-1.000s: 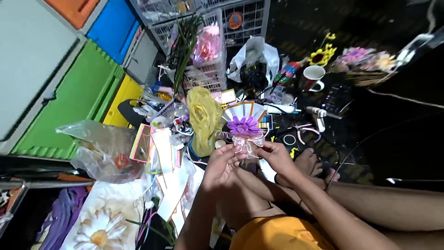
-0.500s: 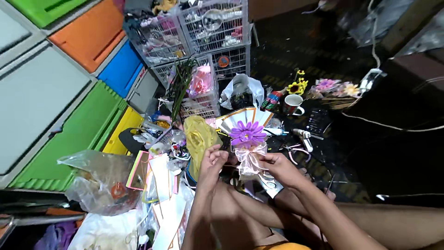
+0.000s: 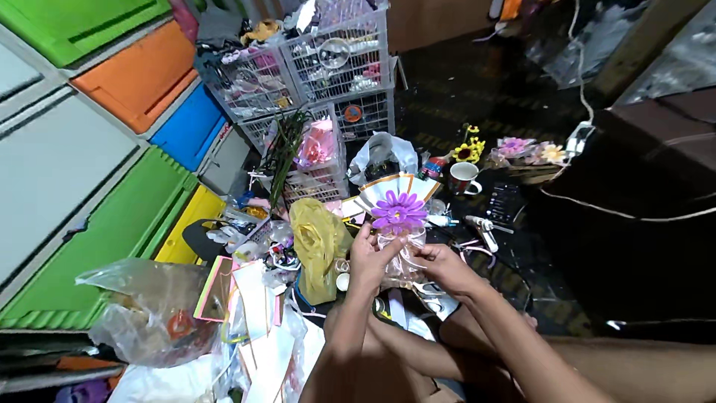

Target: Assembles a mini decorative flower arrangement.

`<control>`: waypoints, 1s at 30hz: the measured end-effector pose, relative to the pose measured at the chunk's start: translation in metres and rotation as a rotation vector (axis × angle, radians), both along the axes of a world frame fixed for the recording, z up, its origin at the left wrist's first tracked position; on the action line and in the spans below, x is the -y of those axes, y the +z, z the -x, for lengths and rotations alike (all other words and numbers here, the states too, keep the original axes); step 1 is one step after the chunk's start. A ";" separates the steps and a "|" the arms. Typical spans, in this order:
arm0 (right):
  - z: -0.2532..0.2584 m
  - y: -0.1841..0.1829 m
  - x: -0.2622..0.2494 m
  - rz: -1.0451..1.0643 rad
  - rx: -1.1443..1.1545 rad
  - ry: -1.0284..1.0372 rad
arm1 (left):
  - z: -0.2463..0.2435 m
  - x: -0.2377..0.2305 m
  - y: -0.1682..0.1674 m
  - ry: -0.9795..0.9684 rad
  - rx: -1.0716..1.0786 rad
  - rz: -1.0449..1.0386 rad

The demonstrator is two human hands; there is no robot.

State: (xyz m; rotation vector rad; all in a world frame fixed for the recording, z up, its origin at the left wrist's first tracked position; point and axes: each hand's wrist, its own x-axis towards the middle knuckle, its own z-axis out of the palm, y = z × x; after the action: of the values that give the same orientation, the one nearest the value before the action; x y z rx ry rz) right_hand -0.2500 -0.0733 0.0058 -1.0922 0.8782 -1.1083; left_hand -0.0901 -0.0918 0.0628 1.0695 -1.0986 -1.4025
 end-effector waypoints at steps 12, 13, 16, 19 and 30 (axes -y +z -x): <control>-0.033 -0.066 -0.014 -0.258 -0.093 0.018 | -0.013 -0.014 -0.093 0.203 0.124 0.016; -0.032 -0.075 -0.015 -0.254 -0.108 0.043 | -0.019 -0.013 -0.098 0.113 0.071 -0.049; -0.029 -0.090 -0.021 -0.300 -0.180 0.160 | -0.041 -0.005 -0.118 -0.063 -0.058 -0.162; -0.035 -0.098 -0.019 -0.433 -0.280 0.217 | -0.041 -0.001 -0.131 0.049 0.019 -0.154; -0.044 -0.136 0.008 -0.446 -0.344 -0.069 | -0.028 0.048 -0.177 0.073 -0.150 -0.140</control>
State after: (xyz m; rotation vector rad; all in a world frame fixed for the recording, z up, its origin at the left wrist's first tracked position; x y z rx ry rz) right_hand -0.2060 -0.0812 -0.1303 -0.8908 1.3698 -0.7347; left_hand -0.0622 -0.1400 -0.1143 1.0738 -0.8554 -1.4924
